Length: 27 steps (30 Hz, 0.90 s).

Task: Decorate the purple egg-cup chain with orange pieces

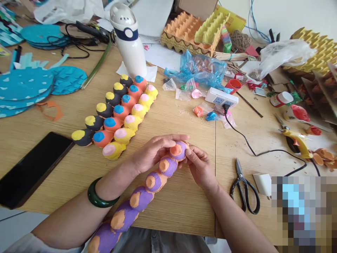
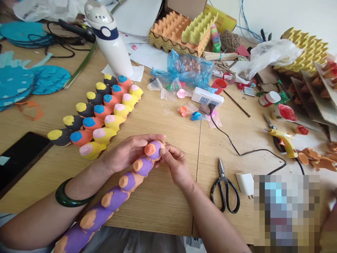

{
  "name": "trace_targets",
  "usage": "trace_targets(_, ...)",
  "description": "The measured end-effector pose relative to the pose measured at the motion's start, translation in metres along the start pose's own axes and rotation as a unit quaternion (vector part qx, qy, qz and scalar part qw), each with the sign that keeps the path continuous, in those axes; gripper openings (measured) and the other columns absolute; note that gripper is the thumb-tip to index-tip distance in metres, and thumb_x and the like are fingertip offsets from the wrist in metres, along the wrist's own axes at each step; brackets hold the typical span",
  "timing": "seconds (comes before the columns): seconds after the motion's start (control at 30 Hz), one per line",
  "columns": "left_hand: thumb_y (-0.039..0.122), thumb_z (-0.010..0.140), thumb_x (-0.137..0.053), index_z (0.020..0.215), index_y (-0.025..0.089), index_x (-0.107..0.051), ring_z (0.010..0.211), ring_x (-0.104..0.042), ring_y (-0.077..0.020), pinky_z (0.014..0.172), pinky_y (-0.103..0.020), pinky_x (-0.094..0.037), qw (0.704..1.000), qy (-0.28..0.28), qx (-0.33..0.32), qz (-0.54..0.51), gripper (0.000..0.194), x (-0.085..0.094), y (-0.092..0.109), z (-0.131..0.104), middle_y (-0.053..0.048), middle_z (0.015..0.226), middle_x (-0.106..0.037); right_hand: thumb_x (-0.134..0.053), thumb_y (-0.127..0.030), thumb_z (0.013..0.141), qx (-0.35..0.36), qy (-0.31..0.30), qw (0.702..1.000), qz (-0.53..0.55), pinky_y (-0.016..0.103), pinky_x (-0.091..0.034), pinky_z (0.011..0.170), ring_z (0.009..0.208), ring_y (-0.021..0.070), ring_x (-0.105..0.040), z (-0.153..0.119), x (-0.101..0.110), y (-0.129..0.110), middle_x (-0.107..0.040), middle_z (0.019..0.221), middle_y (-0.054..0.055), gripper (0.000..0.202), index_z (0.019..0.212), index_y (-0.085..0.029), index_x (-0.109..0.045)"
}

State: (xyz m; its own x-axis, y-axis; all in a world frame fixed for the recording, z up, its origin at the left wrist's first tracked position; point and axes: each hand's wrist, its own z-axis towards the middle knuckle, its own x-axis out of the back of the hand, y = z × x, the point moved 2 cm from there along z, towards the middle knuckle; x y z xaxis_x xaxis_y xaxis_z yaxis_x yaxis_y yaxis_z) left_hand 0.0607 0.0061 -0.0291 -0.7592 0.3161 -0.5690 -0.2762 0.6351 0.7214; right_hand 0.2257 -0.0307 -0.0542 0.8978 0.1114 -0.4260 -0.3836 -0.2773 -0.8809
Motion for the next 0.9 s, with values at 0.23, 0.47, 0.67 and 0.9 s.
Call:
trace_targets(0.23,0.029,0.074,-0.077,0.117,0.032,-0.078,0.078,-0.064,-0.0209,0.077,-0.037,-0.054,0.999,-0.026,0.011,-0.016,0.044,-0.0006,0.0009,-0.0008,-0.003,0.092,-0.072,-0.075,-0.044,0.092,0.016,-0.029,0.999,0.006,0.029,-0.058,0.065,0.064,0.0128,-0.058,-0.0007,0.0006,0.0013,-0.059,0.073,-0.001,0.031,0.070,-0.022,-0.071)
trace_targets(0.47,0.019,0.073,-0.073,0.125,0.035,-0.075,0.072,-0.062,-0.0157,0.075,-0.034,-0.054,0.998,-0.044,0.018,-0.037,0.054,0.0002,0.0044,-0.0021,0.000,0.086,-0.068,-0.078,-0.042,0.089,0.015,-0.026,0.999,-0.010,0.025,-0.053,0.057,0.066,0.0133,-0.055,-0.0014,0.0031,0.0037,-0.056,0.073,-0.001,0.028,0.070,-0.023,-0.072)
trace_targets(0.67,0.032,0.082,-0.072,0.118,0.032,-0.078,0.084,-0.068,-0.0221,0.080,-0.036,-0.055,0.999,-0.047,0.005,0.009,0.037,0.0039,0.0027,-0.0014,-0.005,0.097,-0.074,-0.077,-0.045,0.089,0.009,-0.033,0.999,-0.004,0.029,-0.057,0.060,0.061,0.0136,-0.057,-0.0020,0.0009,0.0016,-0.057,0.070,-0.001,0.030,0.070,-0.023,-0.072)
trace_targets(0.9,0.035,0.078,-0.072,0.128,0.033,-0.073,0.089,-0.069,-0.0271,0.081,-0.038,-0.055,0.998,-0.037,-0.001,0.042,0.050,0.0019,0.0024,-0.0032,-0.006,0.101,-0.077,-0.078,-0.047,0.089,0.013,-0.018,1.000,-0.015,0.028,-0.056,0.061,0.063,0.0135,-0.054,-0.0017,0.0021,0.0018,-0.057,0.069,-0.001,0.032,0.068,-0.023,-0.072)
